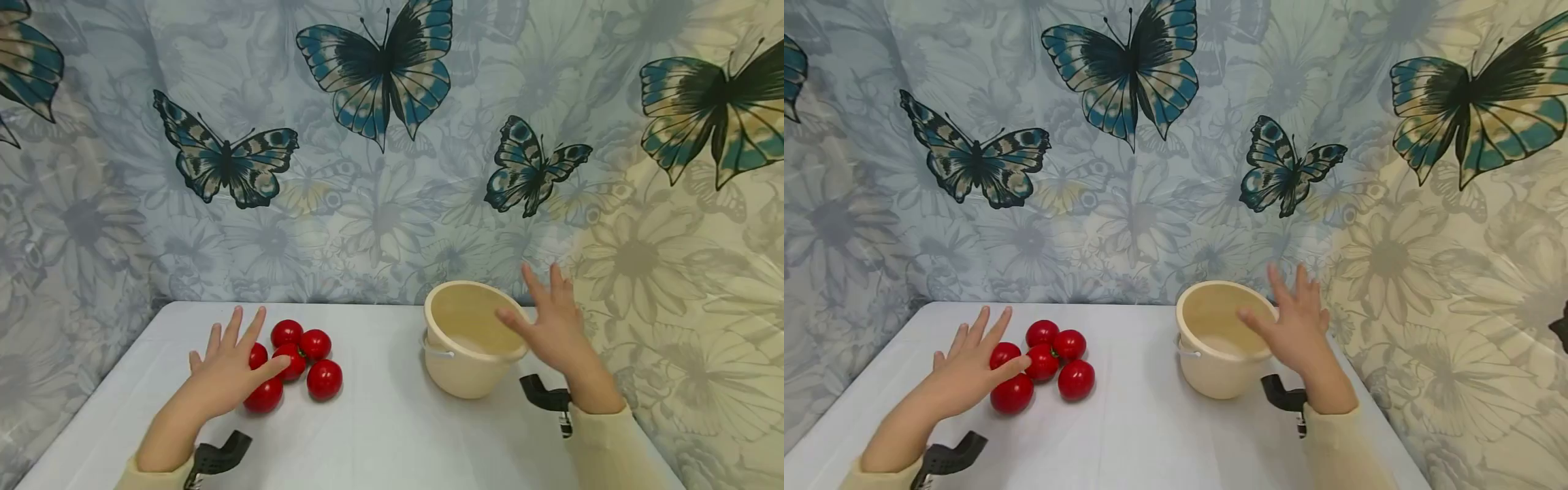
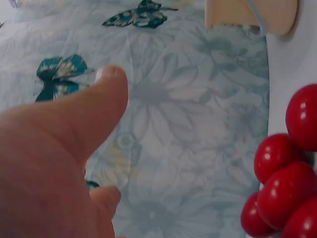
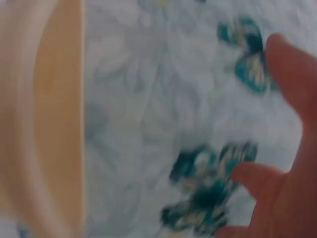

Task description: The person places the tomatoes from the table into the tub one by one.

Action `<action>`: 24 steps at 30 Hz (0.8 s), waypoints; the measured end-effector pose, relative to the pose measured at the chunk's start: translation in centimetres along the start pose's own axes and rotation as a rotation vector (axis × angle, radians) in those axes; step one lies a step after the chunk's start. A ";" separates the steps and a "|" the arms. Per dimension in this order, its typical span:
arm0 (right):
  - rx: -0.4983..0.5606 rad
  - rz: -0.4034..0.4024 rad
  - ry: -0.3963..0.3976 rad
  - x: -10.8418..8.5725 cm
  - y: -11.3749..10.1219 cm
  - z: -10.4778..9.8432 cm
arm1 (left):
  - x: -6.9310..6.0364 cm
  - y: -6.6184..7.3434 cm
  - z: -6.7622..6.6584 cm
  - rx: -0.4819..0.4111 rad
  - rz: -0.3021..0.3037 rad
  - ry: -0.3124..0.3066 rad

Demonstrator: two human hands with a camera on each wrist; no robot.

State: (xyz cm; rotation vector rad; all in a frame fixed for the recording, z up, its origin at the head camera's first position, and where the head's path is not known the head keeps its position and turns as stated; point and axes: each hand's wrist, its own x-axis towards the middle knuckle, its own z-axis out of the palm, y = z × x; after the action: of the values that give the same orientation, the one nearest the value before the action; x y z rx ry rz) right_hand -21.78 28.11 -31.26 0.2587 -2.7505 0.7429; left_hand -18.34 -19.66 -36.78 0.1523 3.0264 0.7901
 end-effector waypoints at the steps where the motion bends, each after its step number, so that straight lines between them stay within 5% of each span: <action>1: 0.085 0.008 -0.032 0.1 1.5 -0.5 | -0.3 -1.3 -0.1 -0.040 0.020 -0.012; 6: 0.500 0.100 -0.167 -0.4 6.7 0.5 | -1.3 -6.5 0.2 -0.237 0.117 -0.058; 11: 0.819 0.135 -0.228 -1.3 7.9 3.9 | -1.6 -9.3 0.6 -0.383 0.142 -0.110; 18: 0.856 0.154 -0.189 -1.9 7.1 5.9 | -1.2 -10.5 1.9 -0.750 0.094 -0.292; 24: 0.804 0.168 -0.163 -2.1 6.5 6.6 | -0.7 -11.3 3.1 -0.779 0.147 -0.293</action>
State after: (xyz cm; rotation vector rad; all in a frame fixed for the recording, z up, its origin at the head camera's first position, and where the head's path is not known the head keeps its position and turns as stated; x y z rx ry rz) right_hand -22.85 30.42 -40.41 0.2491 -2.4797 1.9235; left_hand -18.55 -28.00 -45.00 0.4252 2.2560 1.6990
